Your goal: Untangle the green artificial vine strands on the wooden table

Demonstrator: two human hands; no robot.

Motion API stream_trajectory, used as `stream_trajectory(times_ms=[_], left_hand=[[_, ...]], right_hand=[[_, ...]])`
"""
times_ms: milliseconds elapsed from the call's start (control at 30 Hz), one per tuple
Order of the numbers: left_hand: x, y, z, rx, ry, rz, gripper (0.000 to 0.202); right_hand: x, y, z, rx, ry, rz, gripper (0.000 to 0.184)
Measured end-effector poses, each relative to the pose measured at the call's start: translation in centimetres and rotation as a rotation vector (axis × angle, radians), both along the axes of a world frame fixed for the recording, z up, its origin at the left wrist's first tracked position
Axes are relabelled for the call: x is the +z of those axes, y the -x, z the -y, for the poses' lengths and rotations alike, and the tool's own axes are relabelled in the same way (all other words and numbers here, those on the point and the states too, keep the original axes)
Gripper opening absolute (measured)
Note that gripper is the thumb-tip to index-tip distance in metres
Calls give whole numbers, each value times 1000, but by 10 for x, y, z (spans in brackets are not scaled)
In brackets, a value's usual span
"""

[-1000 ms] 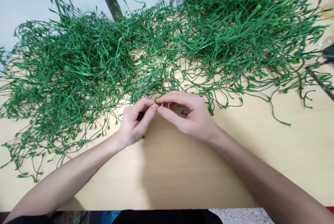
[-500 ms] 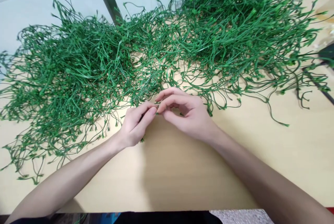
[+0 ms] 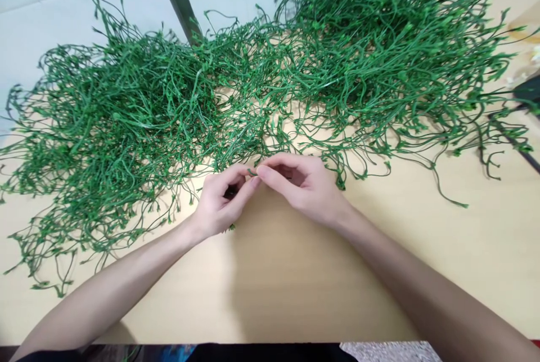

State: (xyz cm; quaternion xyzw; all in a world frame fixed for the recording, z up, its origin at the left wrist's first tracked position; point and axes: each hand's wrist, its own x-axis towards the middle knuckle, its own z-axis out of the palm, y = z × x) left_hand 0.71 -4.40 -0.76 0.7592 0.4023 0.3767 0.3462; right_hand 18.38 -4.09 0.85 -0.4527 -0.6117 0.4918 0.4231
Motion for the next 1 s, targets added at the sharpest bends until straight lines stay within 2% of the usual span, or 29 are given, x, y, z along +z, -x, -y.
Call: stream_trajectory(times_ms=[167,300,467,600,1000], left_hand=[[-3,-1,-2,-8,-57,-30,11],[-2,-1,-1,-18,-59,-34,10],[-3,0,1,-15,19,-33,19],[-2,1,0,-23,27,-34,19],[0,1,-1,-37,36,-36,19]], right_hand=[[-4,2,2,-8,2,18,10],[-6,0,1,-7,-82,-39,4],[-6,-3,-1,23,-158,-83,18],[-6,-3,-1,53,-172,-113,20],[-9,-3,1,118,-55,-145,29]])
